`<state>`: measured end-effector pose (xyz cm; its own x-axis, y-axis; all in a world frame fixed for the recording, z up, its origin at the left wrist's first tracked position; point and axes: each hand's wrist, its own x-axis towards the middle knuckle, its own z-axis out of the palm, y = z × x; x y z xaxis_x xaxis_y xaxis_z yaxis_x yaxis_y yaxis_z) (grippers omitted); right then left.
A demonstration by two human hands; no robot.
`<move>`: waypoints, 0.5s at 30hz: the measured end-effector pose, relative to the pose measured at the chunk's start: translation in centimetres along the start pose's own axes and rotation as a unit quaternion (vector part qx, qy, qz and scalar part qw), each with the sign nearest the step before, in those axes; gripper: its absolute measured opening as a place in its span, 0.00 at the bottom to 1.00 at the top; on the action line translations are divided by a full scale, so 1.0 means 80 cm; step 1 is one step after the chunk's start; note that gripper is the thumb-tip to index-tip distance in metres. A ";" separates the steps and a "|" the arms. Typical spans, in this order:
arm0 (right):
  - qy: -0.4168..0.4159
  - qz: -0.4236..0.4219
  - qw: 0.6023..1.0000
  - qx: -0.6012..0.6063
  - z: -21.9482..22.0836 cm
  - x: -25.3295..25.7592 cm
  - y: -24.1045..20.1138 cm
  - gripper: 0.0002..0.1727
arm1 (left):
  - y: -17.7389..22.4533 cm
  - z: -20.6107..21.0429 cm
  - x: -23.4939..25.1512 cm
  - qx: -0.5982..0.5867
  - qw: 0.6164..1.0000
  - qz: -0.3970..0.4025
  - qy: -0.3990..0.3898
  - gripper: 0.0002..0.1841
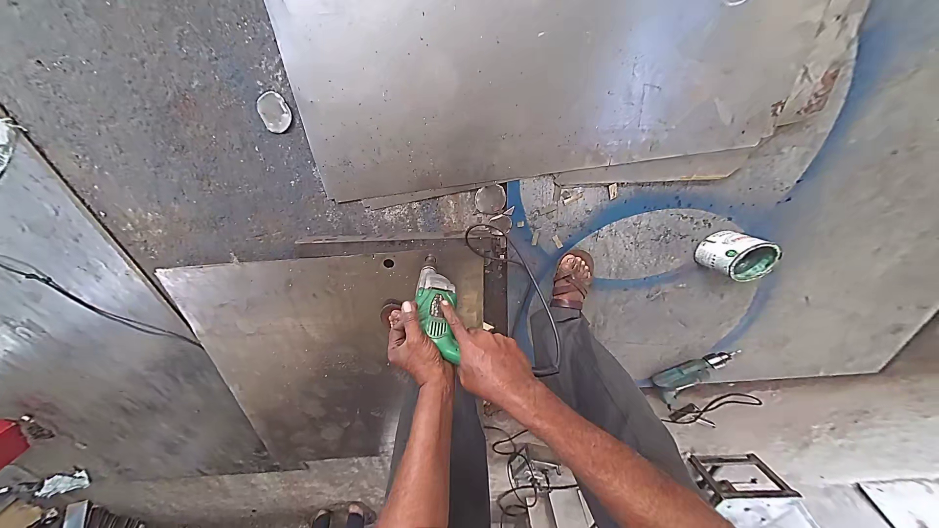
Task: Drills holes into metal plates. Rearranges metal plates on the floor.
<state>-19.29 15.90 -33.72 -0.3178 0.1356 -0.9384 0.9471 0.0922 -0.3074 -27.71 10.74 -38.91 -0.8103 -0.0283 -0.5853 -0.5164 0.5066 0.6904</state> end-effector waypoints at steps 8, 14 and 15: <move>0.020 -0.024 0.998 0.060 0.020 -0.022 -0.015 0.61 | 0.026 -0.023 -0.004 -0.008 0.999 0.009 -0.048 0.08; 0.040 -0.032 0.997 0.064 0.029 -0.022 -0.005 0.61 | 0.020 -0.032 -0.008 0.009 0.998 0.014 -0.065 0.21; 0.045 -0.036 0.996 0.065 0.031 -0.021 -0.004 0.61 | 0.019 -0.032 -0.007 0.010 0.998 0.013 -0.064 0.22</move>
<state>-18.92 13.22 -32.47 -0.3820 0.2220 -0.8971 0.9178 -0.0231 -0.3965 -28.73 9.32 -36.41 -0.7811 0.0946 -0.6172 -0.4890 0.5220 0.6988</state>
